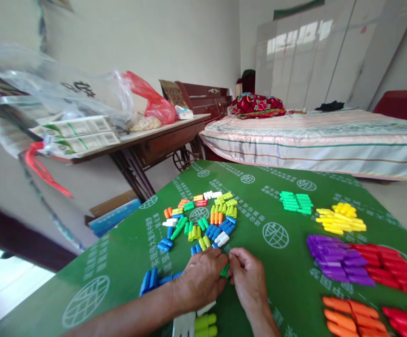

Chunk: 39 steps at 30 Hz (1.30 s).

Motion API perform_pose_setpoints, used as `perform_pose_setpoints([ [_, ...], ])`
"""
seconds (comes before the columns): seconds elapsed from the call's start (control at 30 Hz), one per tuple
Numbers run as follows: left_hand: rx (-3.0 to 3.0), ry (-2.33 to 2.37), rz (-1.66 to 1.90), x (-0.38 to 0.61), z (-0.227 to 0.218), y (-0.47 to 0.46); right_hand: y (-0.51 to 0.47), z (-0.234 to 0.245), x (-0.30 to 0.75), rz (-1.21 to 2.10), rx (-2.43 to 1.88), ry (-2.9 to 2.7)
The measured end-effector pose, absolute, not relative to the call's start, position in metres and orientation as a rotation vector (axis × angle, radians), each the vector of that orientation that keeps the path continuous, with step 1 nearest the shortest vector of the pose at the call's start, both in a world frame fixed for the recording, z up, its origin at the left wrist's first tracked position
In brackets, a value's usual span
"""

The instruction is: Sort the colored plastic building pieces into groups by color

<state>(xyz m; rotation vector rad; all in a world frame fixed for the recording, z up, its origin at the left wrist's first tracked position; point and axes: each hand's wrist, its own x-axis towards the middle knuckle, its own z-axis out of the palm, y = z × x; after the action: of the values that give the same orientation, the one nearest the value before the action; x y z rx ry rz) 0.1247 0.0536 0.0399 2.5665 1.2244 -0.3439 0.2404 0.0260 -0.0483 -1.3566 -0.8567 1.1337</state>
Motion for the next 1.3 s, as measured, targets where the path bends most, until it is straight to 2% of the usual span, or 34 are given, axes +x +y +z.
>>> perform_pose_setpoints([
  [0.27, 2.536, 1.283, -0.310, 0.125, 0.035, 0.058, 0.030, -0.043, 0.238, 1.132, -1.311, -0.815],
  [0.57, 2.666, 1.250, -0.088, 0.141, 0.063, 0.125, 0.039, -0.042, 0.228, 1.087, -1.290, -0.671],
  [0.9, 2.904, 0.887, 0.219, 0.298, 0.065, 0.202, 0.043, -0.050, 0.225, 1.036, -1.393, -0.910],
  [1.1, 2.934, 0.860, 0.146, 0.384, 0.049, 0.225, 0.042, -0.047, 0.225, 0.913, -1.474, -1.038],
  [1.3, 2.949, 0.877, 0.039, 0.415, 0.034, 0.233, 0.042, -0.049, 0.225, 0.774, -1.541, -1.131],
])
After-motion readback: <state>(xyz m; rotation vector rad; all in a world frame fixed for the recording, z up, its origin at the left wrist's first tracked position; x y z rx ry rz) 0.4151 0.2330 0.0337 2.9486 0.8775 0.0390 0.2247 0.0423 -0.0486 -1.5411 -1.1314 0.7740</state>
